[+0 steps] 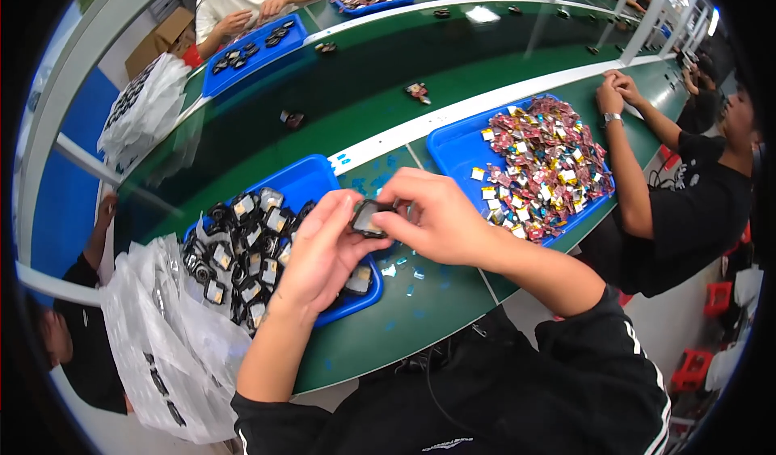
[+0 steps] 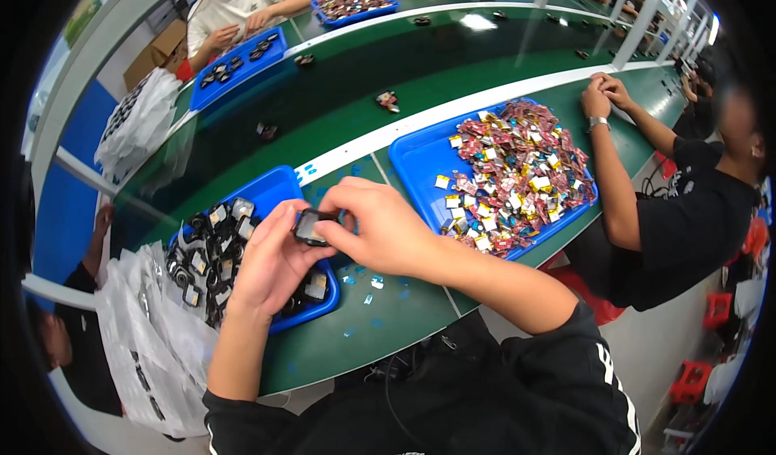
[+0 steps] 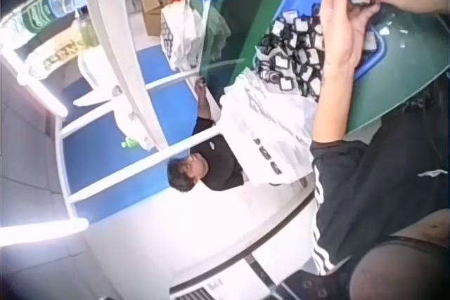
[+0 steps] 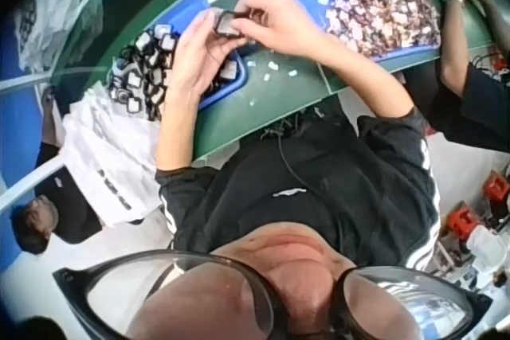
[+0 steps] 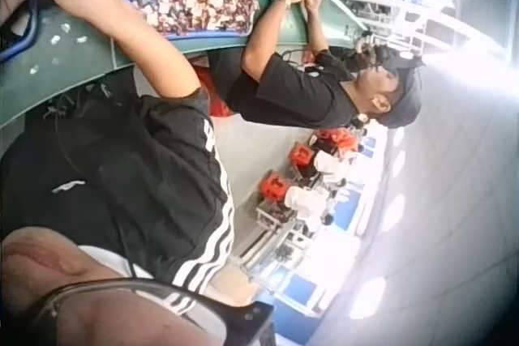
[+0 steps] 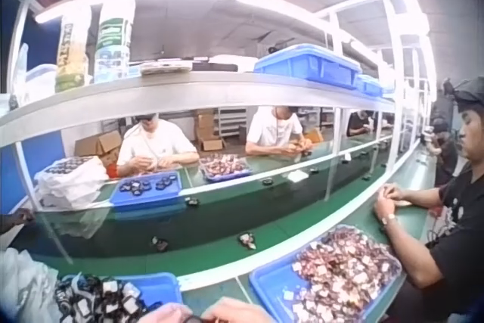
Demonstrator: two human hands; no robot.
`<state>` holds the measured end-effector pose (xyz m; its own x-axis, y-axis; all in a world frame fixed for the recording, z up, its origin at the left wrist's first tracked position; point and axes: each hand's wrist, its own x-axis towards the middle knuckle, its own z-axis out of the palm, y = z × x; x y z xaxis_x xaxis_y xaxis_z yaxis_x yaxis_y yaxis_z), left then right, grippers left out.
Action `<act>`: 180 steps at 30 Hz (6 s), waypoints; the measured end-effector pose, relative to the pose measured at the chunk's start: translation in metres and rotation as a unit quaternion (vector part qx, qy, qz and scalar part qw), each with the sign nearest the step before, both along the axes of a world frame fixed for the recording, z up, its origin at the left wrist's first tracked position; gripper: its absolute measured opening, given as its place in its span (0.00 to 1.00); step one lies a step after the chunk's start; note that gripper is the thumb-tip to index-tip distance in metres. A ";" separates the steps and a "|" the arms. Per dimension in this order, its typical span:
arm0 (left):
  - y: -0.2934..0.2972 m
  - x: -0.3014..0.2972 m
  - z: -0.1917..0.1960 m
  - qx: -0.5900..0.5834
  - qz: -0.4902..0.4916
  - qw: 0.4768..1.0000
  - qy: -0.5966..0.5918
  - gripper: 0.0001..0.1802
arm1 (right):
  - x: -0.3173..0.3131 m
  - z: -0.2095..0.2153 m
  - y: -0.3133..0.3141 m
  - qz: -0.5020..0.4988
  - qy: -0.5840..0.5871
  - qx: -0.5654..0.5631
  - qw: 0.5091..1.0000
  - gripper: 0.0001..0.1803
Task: Assembling small electronic components by connecting batteries and wiring into a housing unit.
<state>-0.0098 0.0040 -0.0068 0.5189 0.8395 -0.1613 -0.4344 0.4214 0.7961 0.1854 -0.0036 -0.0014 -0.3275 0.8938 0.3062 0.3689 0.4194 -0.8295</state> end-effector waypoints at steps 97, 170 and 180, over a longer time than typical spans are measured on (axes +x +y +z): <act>-0.020 0.022 -0.001 0.217 0.065 0.967 0.117 0.29 | -0.001 -0.008 -0.036 -0.097 0.162 -0.065 0.980 0.13; -0.017 0.011 0.010 0.485 0.061 0.821 0.293 0.18 | 0.016 -0.004 -0.047 -0.069 0.326 -0.188 0.924 0.09; -0.015 0.014 0.004 0.638 0.144 0.678 0.335 0.12 | 0.018 -0.010 -0.044 -0.047 0.379 -0.216 0.899 0.06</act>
<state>0.0046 -0.0112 -0.0023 0.4723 0.5683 0.6738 0.2880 -0.8219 0.4914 0.2032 -0.0476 -0.0119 -0.0889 0.9957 0.0274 -0.3534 -0.0058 -0.9354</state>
